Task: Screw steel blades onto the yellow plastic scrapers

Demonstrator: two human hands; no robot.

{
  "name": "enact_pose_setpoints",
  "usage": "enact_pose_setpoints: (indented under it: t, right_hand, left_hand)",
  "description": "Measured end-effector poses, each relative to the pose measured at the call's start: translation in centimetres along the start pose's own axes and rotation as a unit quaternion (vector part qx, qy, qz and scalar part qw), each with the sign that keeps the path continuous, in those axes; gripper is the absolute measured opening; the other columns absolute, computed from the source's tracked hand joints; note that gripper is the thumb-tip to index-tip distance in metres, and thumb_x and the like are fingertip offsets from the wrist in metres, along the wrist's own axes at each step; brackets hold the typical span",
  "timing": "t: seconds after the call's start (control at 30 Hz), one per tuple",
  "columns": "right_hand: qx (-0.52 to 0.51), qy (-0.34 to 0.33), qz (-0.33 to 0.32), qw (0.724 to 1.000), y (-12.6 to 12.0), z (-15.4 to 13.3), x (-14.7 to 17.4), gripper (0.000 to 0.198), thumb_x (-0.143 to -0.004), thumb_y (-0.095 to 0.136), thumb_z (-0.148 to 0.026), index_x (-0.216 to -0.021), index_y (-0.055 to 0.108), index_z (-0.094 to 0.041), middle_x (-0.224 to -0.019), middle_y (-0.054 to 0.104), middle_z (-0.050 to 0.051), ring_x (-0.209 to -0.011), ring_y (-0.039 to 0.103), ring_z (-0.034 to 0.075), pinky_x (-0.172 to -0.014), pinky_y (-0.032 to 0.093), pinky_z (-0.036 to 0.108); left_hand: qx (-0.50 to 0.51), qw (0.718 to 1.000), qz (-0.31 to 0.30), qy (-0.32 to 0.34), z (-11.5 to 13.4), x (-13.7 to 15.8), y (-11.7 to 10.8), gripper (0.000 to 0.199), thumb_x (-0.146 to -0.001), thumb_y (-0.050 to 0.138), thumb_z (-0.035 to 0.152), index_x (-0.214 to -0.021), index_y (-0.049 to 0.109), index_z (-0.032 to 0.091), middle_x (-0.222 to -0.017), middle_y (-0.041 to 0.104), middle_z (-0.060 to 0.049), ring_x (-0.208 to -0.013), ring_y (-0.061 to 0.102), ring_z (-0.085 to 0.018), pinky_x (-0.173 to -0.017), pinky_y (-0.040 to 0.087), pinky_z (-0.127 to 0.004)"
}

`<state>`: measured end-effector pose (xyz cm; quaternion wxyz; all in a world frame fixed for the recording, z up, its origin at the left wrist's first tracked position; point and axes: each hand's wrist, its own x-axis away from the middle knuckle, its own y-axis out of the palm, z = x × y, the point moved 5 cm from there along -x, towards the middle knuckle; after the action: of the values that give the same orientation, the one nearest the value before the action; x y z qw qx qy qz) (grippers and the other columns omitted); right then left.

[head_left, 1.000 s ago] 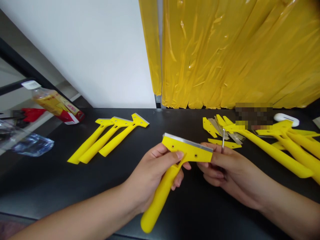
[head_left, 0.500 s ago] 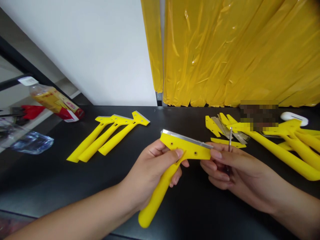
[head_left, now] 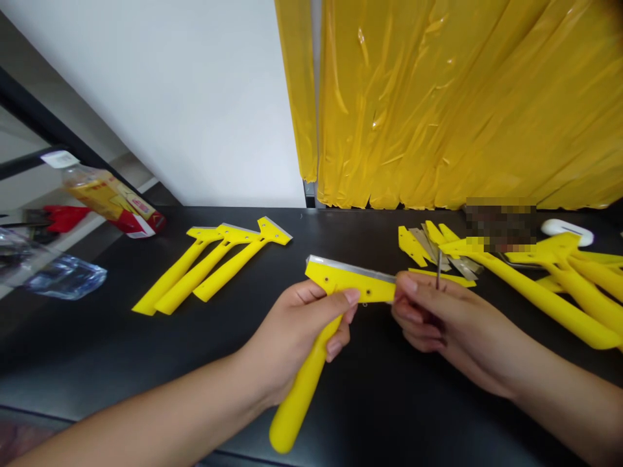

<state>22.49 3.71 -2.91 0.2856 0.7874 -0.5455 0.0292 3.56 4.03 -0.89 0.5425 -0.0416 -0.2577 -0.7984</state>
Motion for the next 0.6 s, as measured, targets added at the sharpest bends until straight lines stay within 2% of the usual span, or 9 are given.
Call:
enact_pose_setpoints:
  t: [0.07,0.13,0.27,0.33,0.4,0.47,0.53,0.6]
  right_hand:
    - [0.029,-0.018,0.046,0.998,-0.8,-0.2,-0.5,0.05,-0.098,0.067,-0.073,-0.097,0.064,-0.023,-0.074,0.043,-0.006,-0.056,0.025,0.009,-0.049,0.019,0.024]
    - [0.075,-0.033,0.094,0.992,-1.6,-0.4,-0.8,0.052,-0.096,0.063,-0.077,-0.1,0.061,-0.025,-0.077,0.048,-0.005,-0.056,0.029,0.01,-0.048,0.023,0.024]
    - [0.244,-0.079,0.159,0.953,-3.2,-1.2,-1.0,0.036,-0.095,0.073,-0.058,-0.096,0.058,-0.025,-0.085,0.059,-0.001,-0.07,0.048,0.014,-0.058,0.038,0.024]
    - [0.299,-0.121,0.152,0.934,-3.3,-1.8,-1.0,0.025,-0.096,0.071,-0.047,-0.105,0.063,-0.025,-0.087,0.064,0.0,-0.075,0.053,0.015,-0.063,0.043,0.026]
    - [0.319,-0.145,0.126,0.928,-3.1,-2.1,-1.0,0.021,-0.098,0.067,-0.041,-0.113,0.065,-0.026,-0.087,0.067,0.0,-0.07,0.054,0.015,-0.061,0.044,0.027]
    - [0.352,-0.156,0.105,0.917,-2.5,-2.3,-0.8,0.016,-0.099,0.065,-0.038,-0.109,0.068,-0.026,-0.086,0.069,0.0,-0.067,0.058,0.015,-0.059,0.047,0.028]
    - [0.405,-0.171,0.098,0.893,-1.6,-2.4,-0.1,0.014,-0.101,0.064,-0.037,-0.102,0.072,-0.027,-0.089,0.073,0.002,-0.077,0.066,0.018,-0.067,0.054,0.03]
    - [0.454,-0.191,0.084,0.866,-0.5,-2.3,0.9,0.014,-0.103,0.064,-0.037,-0.106,0.075,-0.029,-0.101,0.077,0.002,-0.094,0.073,0.02,-0.078,0.06,0.031]
  left_hand:
    - [0.008,1.0,0.005,-0.002,0.0,-0.3,-0.4,0.036,-0.101,0.075,0.041,-0.076,0.063,0.018,-0.051,0.049,0.004,-0.049,0.042,-0.009,-0.052,0.035,-0.021]
    - [0.013,1.0,0.009,0.002,0.2,-0.6,-0.8,0.037,-0.102,0.072,0.042,-0.076,0.063,0.018,-0.051,0.049,0.003,-0.049,0.043,-0.01,-0.053,0.036,-0.021]
    - [0.016,1.0,0.013,0.008,0.6,-0.9,-1.3,0.038,-0.104,0.069,0.043,-0.076,0.062,0.018,-0.052,0.048,0.003,-0.05,0.042,-0.01,-0.054,0.036,-0.022]
    - [0.016,1.0,0.011,0.01,0.8,-0.8,-1.2,0.038,-0.104,0.068,0.042,-0.076,0.062,0.018,-0.052,0.047,0.003,-0.051,0.042,-0.01,-0.054,0.036,-0.022]
    - [0.014,1.0,0.013,0.012,0.9,-0.7,-1.2,0.038,-0.105,0.067,0.042,-0.076,0.061,0.018,-0.052,0.047,0.003,-0.051,0.041,-0.01,-0.054,0.035,-0.022]
    - [0.011,1.0,0.018,0.019,1.0,-0.6,-1.3,0.038,-0.105,0.067,0.042,-0.075,0.061,0.019,-0.052,0.047,0.003,-0.05,0.041,-0.01,-0.054,0.035,-0.022]
    - [0.006,0.999,0.026,0.033,1.1,-0.6,-1.3,0.038,-0.105,0.067,0.042,-0.075,0.061,0.018,-0.052,0.047,0.003,-0.051,0.041,-0.01,-0.054,0.034,-0.022]
    - [0.001,0.998,0.033,0.047,1.3,-0.6,-1.4,0.038,-0.105,0.067,0.042,-0.076,0.062,0.018,-0.053,0.048,0.003,-0.051,0.042,-0.01,-0.054,0.034,-0.022]
